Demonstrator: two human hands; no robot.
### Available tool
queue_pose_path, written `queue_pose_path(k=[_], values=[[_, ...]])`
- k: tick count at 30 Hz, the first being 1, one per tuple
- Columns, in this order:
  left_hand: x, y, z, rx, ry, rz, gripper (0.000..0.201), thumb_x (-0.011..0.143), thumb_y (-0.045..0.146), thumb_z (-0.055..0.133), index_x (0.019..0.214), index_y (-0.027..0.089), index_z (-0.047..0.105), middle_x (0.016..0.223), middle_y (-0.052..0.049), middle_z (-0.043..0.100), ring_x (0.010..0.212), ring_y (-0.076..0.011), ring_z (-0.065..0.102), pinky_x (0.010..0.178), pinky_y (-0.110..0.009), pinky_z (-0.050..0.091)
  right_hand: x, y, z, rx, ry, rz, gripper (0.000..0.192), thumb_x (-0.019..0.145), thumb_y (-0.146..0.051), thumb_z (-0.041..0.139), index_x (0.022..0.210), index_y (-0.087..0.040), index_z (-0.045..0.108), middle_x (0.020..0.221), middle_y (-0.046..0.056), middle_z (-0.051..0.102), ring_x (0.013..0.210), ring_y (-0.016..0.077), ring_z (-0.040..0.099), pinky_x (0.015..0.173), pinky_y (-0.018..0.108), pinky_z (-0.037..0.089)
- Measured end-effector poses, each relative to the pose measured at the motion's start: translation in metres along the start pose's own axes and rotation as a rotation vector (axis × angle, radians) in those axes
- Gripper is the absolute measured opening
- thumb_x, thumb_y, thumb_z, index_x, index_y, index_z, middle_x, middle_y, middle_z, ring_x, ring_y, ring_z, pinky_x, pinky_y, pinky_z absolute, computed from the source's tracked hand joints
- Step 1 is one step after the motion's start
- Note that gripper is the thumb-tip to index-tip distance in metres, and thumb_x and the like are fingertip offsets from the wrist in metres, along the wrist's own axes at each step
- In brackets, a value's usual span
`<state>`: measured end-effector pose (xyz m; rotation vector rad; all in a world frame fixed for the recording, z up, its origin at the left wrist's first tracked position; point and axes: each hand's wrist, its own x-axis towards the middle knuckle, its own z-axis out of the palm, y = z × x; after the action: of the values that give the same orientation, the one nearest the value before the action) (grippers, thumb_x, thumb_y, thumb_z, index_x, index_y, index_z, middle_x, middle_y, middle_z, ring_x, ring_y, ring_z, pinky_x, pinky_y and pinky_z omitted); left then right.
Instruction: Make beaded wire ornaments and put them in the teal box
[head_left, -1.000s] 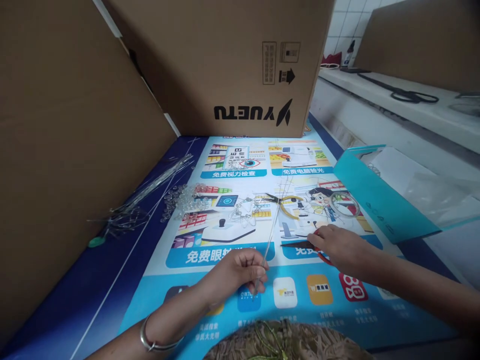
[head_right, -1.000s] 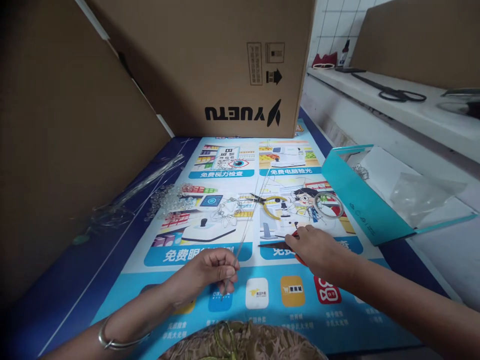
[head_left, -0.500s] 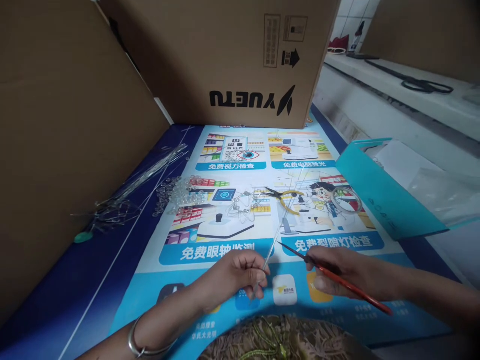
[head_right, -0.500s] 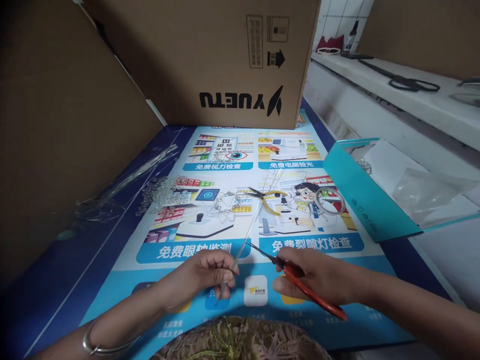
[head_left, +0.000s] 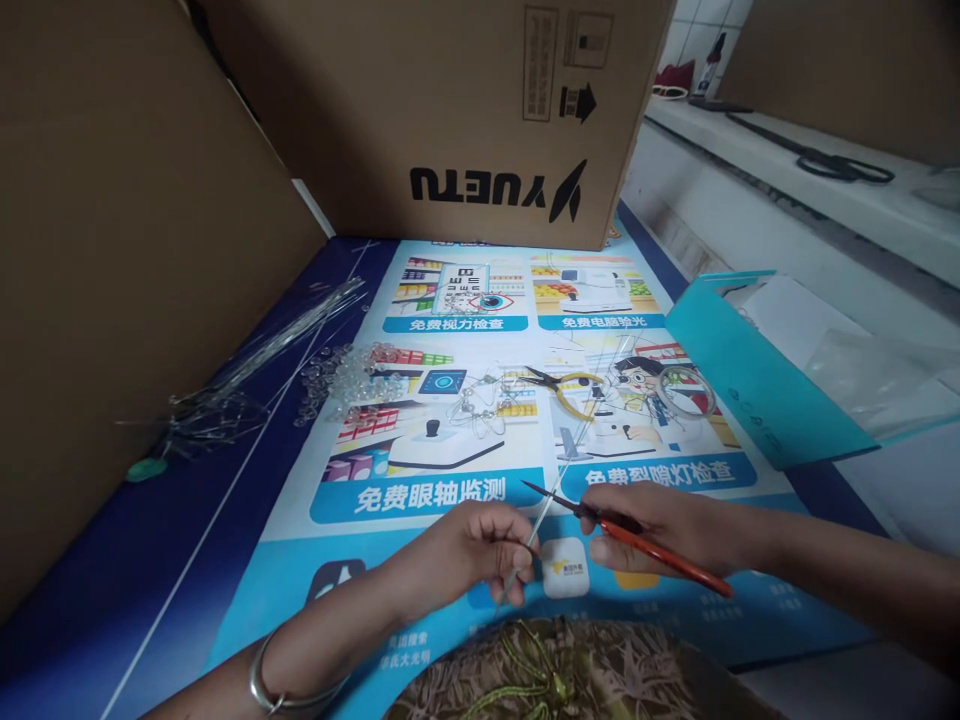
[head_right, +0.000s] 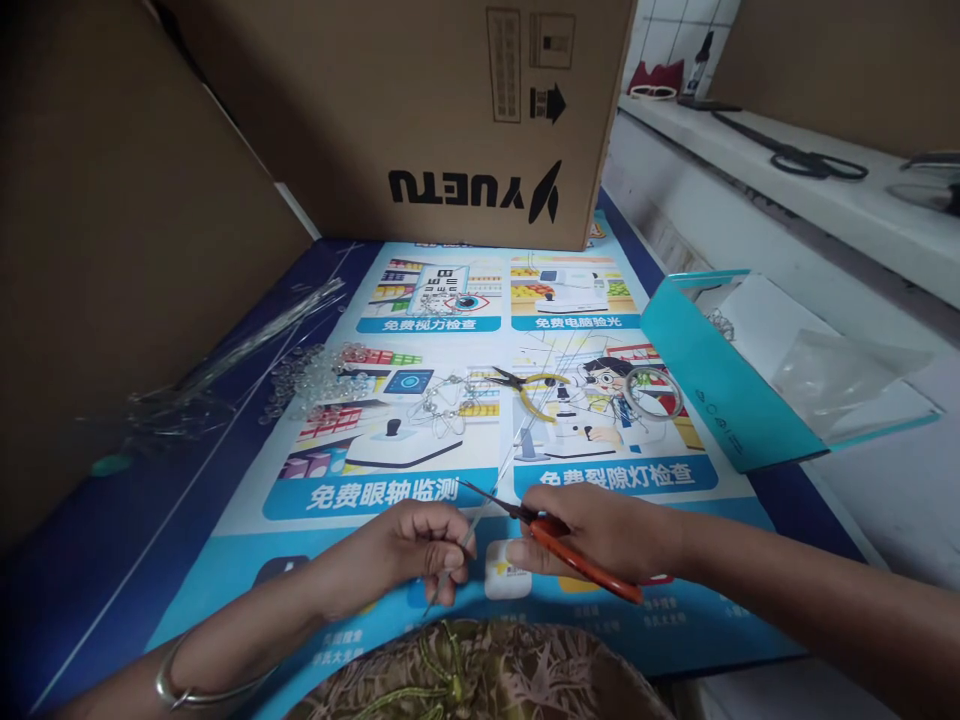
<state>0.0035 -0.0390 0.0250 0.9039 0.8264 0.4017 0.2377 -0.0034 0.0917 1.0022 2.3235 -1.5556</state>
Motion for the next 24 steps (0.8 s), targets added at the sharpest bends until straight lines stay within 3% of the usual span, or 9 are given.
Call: queue_pose_path(k=[24], values=[[-0.006, 0.003, 0.0, 0.035, -0.025, -0.069, 0.021, 0.069, 0.034, 0.065, 0.075, 0.014, 0.061, 0.065, 0.0, 0.062, 0.054, -0.0122, 0.059, 0.049, -0.023, 0.041, 0.011, 0.002, 0.002, 0.0, -0.052, 0.0, 0.028, 0.085, -0.044, 0.041, 0.087, -0.017, 0.045, 0.071, -0.001, 0.046, 0.059, 0.0089, 0.039, 0.053, 0.022, 0.032]])
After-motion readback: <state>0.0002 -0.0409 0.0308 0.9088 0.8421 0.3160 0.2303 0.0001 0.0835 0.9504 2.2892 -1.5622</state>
